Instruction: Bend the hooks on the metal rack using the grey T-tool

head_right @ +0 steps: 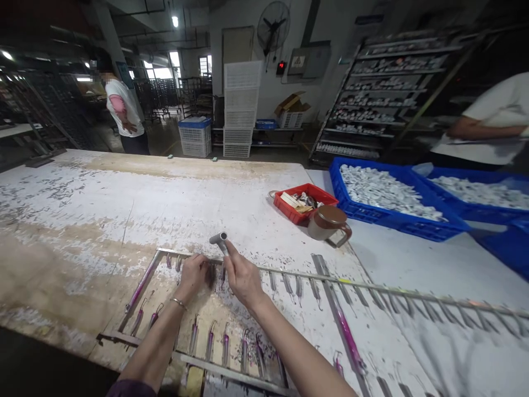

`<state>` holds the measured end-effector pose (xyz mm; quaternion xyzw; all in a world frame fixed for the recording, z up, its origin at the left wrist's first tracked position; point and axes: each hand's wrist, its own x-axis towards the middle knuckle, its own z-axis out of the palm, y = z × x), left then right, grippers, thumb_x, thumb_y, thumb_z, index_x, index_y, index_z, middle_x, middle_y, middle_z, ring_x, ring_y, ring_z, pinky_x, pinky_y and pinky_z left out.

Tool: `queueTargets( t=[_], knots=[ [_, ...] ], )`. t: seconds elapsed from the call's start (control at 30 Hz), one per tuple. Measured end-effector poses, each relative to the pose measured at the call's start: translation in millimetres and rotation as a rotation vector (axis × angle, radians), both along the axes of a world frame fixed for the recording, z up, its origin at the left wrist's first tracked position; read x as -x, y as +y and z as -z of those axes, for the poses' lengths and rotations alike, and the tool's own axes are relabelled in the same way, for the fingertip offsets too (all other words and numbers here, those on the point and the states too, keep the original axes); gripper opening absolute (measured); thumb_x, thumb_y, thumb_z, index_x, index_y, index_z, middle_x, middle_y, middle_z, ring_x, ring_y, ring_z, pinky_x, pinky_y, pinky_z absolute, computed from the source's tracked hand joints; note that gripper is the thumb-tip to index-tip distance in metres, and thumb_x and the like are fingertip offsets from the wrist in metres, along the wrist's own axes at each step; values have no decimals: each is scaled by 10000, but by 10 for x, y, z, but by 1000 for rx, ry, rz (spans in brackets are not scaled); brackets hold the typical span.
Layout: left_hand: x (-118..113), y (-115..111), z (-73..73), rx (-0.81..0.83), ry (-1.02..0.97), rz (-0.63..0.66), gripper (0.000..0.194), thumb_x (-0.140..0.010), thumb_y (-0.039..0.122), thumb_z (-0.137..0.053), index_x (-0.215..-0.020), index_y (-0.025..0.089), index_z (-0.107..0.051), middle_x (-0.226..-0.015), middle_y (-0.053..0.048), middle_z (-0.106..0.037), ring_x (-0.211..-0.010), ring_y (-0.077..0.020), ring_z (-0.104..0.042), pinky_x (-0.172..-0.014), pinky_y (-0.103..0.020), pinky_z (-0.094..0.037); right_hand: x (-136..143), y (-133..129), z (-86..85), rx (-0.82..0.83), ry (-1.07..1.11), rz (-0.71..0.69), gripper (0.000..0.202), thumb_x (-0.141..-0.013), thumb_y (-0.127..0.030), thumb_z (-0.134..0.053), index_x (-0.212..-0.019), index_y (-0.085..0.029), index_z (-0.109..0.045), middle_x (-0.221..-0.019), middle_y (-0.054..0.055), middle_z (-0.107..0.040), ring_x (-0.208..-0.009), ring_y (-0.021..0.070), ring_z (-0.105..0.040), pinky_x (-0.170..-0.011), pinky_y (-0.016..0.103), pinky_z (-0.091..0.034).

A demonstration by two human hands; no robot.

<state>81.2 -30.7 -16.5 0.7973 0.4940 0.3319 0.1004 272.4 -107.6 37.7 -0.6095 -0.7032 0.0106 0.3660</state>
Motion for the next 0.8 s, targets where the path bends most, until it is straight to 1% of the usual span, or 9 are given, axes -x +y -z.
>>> queueTargets(
  t=[0.1,0.17,0.3,0.37,0.47,0.53,0.6,0.7,0.8],
  knots=[
    [3,2,17,-5,10,3,197,-896,70,-537,-818,197,-666,-840,-26,-674,-844,-190,-628,-778,-298,-407,41,41,73,198,-177,-22,465,-1075,-362,-356,-1455,-196,-568,-854,76,-773,-685,196,-707,-605,245,-477],
    [4,-6,21,3,17,1,203,-905,77,-526,-819,198,-664,-835,-25,-672,-844,-188,-631,-784,-298,-406,46,49,69,256,-222,-35,436,-1066,-370,-392,-1429,-235,-592,-838,60,-777,-672,198,-711,-583,240,-467],
    [-10,-25,16,21,31,-28,215,-876,46,-527,-846,206,-669,-875,-27,-683,-875,-191,-634,-784,-295,-401,18,32,12,45,-36,-38,501,-1091,-388,-288,-1520,-217,-484,-981,83,-780,-773,197,-733,-672,246,-507],
    [-21,-34,8,24,38,-43,210,-875,50,-531,-843,206,-667,-879,-29,-686,-875,-194,-633,-780,-296,-398,15,40,48,9,-4,-30,524,-1090,-384,-265,-1532,-187,-467,-1037,109,-774,-824,211,-741,-705,258,-520],
    [-29,-40,0,18,34,-34,206,-902,76,-513,-833,203,-661,-857,-29,-681,-854,-190,-631,-778,-295,-398,21,53,122,201,-137,-34,490,-1066,-369,-336,-1473,-199,-550,-933,101,-786,-760,241,-741,-636,277,-510],
    [-27,-35,-1,17,37,-28,207,-910,85,-507,-824,199,-656,-844,-28,-676,-831,-188,-628,-766,-295,-397,14,36,94,288,-177,-46,456,-1055,-368,-376,-1429,-229,-598,-857,80,-784,-719,244,-735,-604,276,-492],
    [-19,-25,0,19,36,-30,203,-894,69,-514,-840,200,-659,-862,-27,-680,-834,-189,-628,-764,-295,-397,0,4,6,214,-92,-59,462,-1067,-385,-356,-1447,-241,-576,-853,68,-779,-710,224,-727,-605,265,-483],
    [-3,-10,0,16,18,-32,222,-866,38,-519,-882,207,-662,-898,-24,-687,-859,-191,-631,-777,-295,-402,-8,-17,-82,3,64,-51,521,-1090,-411,-270,-1522,-213,-483,-887,74,-770,-685,192,-706,-611,254,-478],
    [13,-3,2,3,20,-18,210,-893,63,-498,-873,205,-652,-879,-24,-676,-851,-191,-628,-771,-296,-401,4,29,4,31,15,-27,539,-1090,-399,-240,-1500,-180,-512,-821,79,-761,-639,191,-693,-566,250,-462]
  ],
)
